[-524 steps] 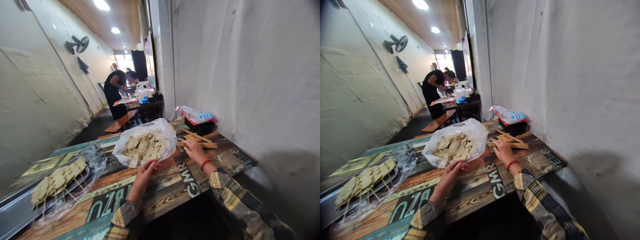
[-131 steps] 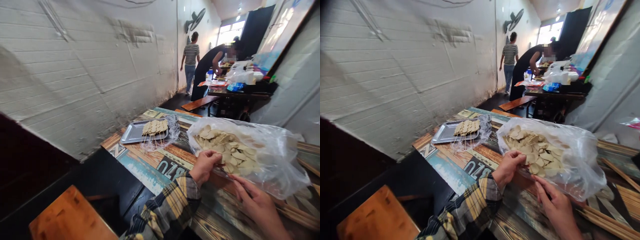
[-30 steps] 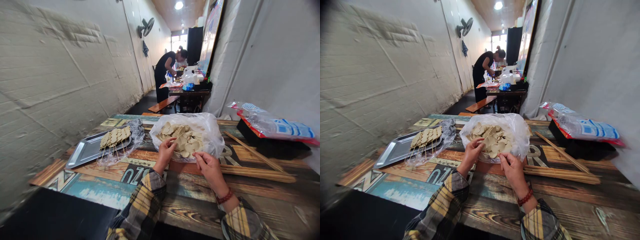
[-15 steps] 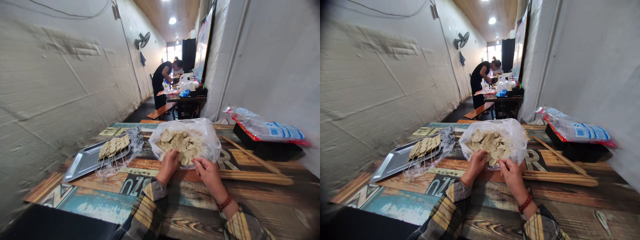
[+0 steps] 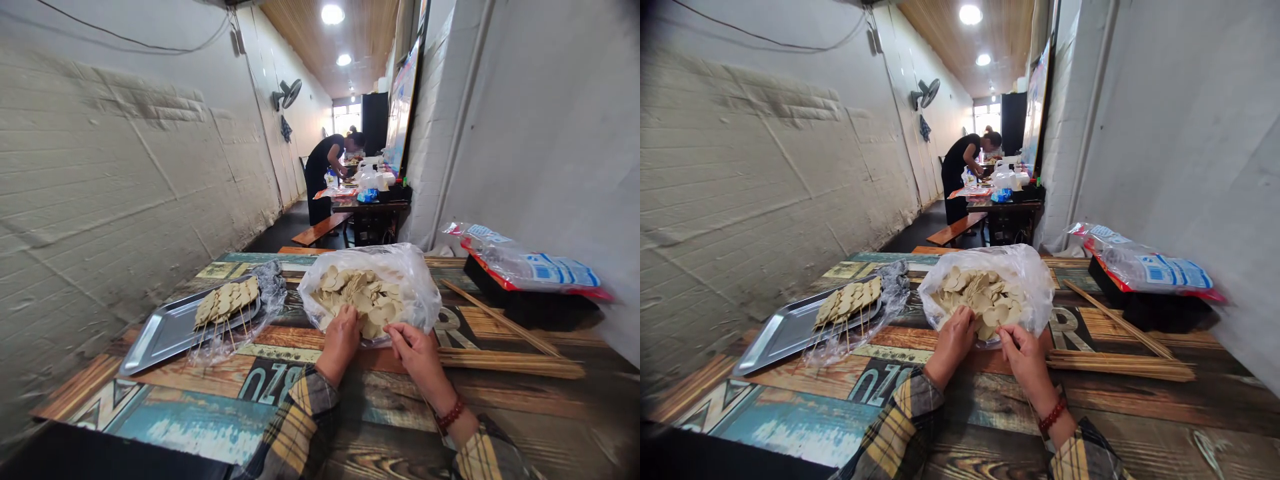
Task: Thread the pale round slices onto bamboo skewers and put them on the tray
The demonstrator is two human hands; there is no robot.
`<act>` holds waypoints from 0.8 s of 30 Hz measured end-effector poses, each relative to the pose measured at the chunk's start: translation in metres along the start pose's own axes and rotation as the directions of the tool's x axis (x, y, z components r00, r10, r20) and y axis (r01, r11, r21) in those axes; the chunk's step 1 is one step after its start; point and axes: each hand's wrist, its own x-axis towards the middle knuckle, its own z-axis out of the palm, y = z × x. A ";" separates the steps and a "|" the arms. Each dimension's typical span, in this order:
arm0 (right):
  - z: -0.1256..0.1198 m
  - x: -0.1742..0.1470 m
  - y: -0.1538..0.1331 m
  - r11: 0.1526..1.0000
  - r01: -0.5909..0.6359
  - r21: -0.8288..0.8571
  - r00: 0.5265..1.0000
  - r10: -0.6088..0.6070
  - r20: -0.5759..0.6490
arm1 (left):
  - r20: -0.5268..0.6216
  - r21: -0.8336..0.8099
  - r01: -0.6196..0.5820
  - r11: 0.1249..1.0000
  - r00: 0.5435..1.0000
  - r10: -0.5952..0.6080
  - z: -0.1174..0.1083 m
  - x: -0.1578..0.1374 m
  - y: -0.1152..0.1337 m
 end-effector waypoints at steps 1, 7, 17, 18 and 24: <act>0.000 0.000 0.000 1.000 0.001 0.003 1.000 -0.001 0.001 | -0.018 0.021 -0.003 1.000 1.000 0.003 -0.002 0.000 0.001; 0.000 0.000 -0.001 0.999 0.038 -0.035 0.999 -0.038 -0.008 | -0.206 -0.278 -0.028 0.960 0.978 -0.031 -0.008 0.005 -0.001; -0.002 -0.009 -0.010 0.996 -0.034 0.081 0.999 0.032 0.025 | 0.236 -0.929 0.326 0.178 0.888 -0.394 -0.014 0.009 -0.001; -0.001 -0.010 -0.011 0.996 -0.036 0.083 0.999 0.033 0.039 | 0.260 -0.926 0.343 0.159 0.884 -0.388 -0.016 0.009 0.000; 0.002 -0.015 -0.011 0.998 -0.039 0.056 0.992 0.032 0.118 | 0.288 -0.919 0.361 0.157 0.888 -0.358 -0.024 0.011 0.002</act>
